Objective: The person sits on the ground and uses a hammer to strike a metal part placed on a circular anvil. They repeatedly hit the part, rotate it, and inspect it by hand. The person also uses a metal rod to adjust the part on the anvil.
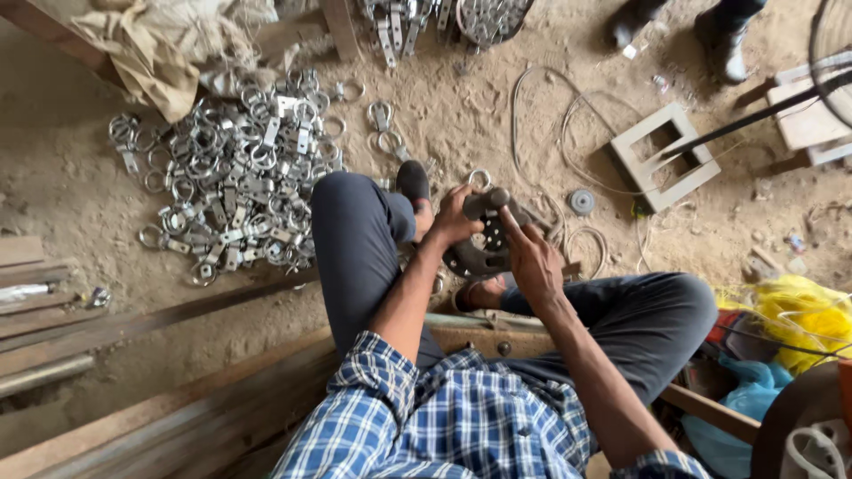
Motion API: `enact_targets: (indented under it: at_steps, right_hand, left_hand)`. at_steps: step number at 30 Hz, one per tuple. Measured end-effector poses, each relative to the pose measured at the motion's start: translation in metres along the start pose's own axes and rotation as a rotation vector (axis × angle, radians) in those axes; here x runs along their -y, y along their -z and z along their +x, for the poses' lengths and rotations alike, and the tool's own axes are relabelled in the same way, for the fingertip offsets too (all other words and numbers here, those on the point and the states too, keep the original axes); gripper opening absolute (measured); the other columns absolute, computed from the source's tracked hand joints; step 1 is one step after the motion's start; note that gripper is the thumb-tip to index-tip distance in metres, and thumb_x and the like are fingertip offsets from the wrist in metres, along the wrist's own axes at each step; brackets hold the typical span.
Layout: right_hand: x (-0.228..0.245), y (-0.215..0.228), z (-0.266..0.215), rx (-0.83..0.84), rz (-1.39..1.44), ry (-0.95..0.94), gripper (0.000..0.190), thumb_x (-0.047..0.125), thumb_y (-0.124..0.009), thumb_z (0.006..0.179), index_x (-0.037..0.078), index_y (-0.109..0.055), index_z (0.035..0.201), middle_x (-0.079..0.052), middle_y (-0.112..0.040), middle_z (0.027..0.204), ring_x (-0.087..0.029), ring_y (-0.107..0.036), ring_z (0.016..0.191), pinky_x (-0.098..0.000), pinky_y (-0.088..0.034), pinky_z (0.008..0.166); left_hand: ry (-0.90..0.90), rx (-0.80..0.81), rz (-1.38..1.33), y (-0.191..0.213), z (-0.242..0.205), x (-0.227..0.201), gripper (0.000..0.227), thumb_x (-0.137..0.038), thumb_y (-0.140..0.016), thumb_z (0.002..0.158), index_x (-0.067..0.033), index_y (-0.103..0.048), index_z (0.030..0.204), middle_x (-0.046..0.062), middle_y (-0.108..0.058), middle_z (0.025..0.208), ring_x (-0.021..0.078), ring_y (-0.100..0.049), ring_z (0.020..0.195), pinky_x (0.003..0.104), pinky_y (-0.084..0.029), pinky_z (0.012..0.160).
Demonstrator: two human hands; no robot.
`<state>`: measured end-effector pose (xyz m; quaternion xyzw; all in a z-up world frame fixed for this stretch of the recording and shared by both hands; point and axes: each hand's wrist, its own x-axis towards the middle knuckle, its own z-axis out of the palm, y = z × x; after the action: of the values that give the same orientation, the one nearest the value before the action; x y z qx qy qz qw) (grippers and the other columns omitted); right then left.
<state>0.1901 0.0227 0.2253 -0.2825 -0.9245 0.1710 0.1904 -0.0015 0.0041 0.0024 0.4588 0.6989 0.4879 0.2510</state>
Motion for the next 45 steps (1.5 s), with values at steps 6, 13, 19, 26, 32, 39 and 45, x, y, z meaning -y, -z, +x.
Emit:
enact_targets:
  at_steps: [6, 13, 19, 26, 32, 39, 45]
  right_hand:
    - [0.004, 0.024, 0.002, -0.067, 0.185, -0.142, 0.045, 0.009, -0.060, 0.102, 0.019, -0.062, 0.146, -0.018, -0.063, 0.089, -0.028, -0.060, 0.063, -0.0412, -0.050, 0.058]
    - [-0.009, -0.010, -0.002, -0.079, 0.140, -0.111, 0.040, 0.008, -0.060, 0.106, 0.011, -0.061, 0.146, -0.019, -0.068, 0.098, -0.022, -0.062, 0.066, -0.0338, -0.052, 0.050]
    - [-0.001, 0.018, -0.017, -0.087, 0.529, -0.485, 0.048, 0.010, -0.060, 0.099, 0.011, -0.058, 0.147, -0.013, -0.076, 0.107, -0.014, -0.061, 0.063, -0.0333, -0.051, 0.054]
    - [-0.035, 0.075, -0.114, -0.216, 0.578, -0.605, 0.047, 0.018, -0.066, 0.103, 0.011, -0.059, 0.149, -0.001, -0.066, 0.081, -0.005, -0.052, 0.068, -0.0227, -0.045, 0.057]
    - [-0.039, 0.105, -0.190, -0.213, 0.846, -0.997, 0.054, 0.016, -0.064, 0.098, 0.016, -0.056, 0.151, 0.005, -0.047, 0.069, -0.004, -0.039, 0.054, -0.0242, -0.033, 0.044]
    - [-0.054, 0.090, -0.184, -0.296, 0.937, -0.991, 0.057, 0.018, -0.066, 0.097, 0.017, -0.052, 0.152, 0.002, -0.060, 0.076, -0.004, -0.045, 0.053, -0.0233, -0.040, 0.043]
    - [-0.050, 0.094, -0.178, -0.206, 0.906, -1.008, 0.056, 0.020, -0.065, 0.097, 0.019, -0.053, 0.152, 0.001, -0.059, 0.074, -0.004, -0.041, 0.051, -0.0235, -0.036, 0.043]
  left_hand:
    - [-0.080, -0.065, -0.007, 0.001, -0.008, -0.002, 0.064, -0.018, -0.083, 0.054, -0.0119, -0.065, 0.115, 0.019, -0.066, 0.121, 0.0400, -0.062, 0.117, 0.046, -0.050, 0.101]
    - [-0.035, 0.025, -0.038, 0.010, 0.000, -0.009, 0.063, -0.016, -0.081, 0.057, -0.0109, -0.065, 0.118, 0.019, -0.066, 0.122, 0.0388, -0.061, 0.119, 0.044, -0.050, 0.102]
    - [-0.082, 0.025, -0.022, 0.009, -0.003, -0.011, 0.067, -0.020, -0.085, 0.059, -0.0105, -0.065, 0.122, 0.018, -0.067, 0.123, 0.0376, -0.063, 0.121, 0.043, -0.050, 0.105]
    - [-0.038, -0.083, -0.096, 0.004, 0.001, -0.025, 0.068, -0.040, -0.094, 0.074, -0.0034, -0.067, 0.125, 0.014, -0.066, 0.126, 0.0260, -0.063, 0.119, 0.039, -0.051, 0.103]
    - [0.171, -0.005, -0.455, 0.033, 0.007, -0.065, 0.039, -0.017, -0.081, 0.087, -0.0030, -0.069, 0.122, 0.007, -0.074, 0.110, 0.0128, -0.069, 0.095, 0.026, -0.055, 0.084]
    - [0.510, -0.161, -0.864, 0.063, 0.014, -0.087, 0.025, -0.013, -0.069, 0.100, -0.0034, -0.066, 0.123, 0.006, -0.072, 0.106, 0.0148, -0.069, 0.089, 0.025, -0.055, 0.076]
    - [0.435, -0.279, -1.082, 0.065, 0.018, -0.082, 0.019, -0.017, -0.066, 0.103, -0.0073, -0.061, 0.119, 0.009, -0.076, 0.114, 0.0157, -0.068, 0.091, 0.027, -0.057, 0.077]
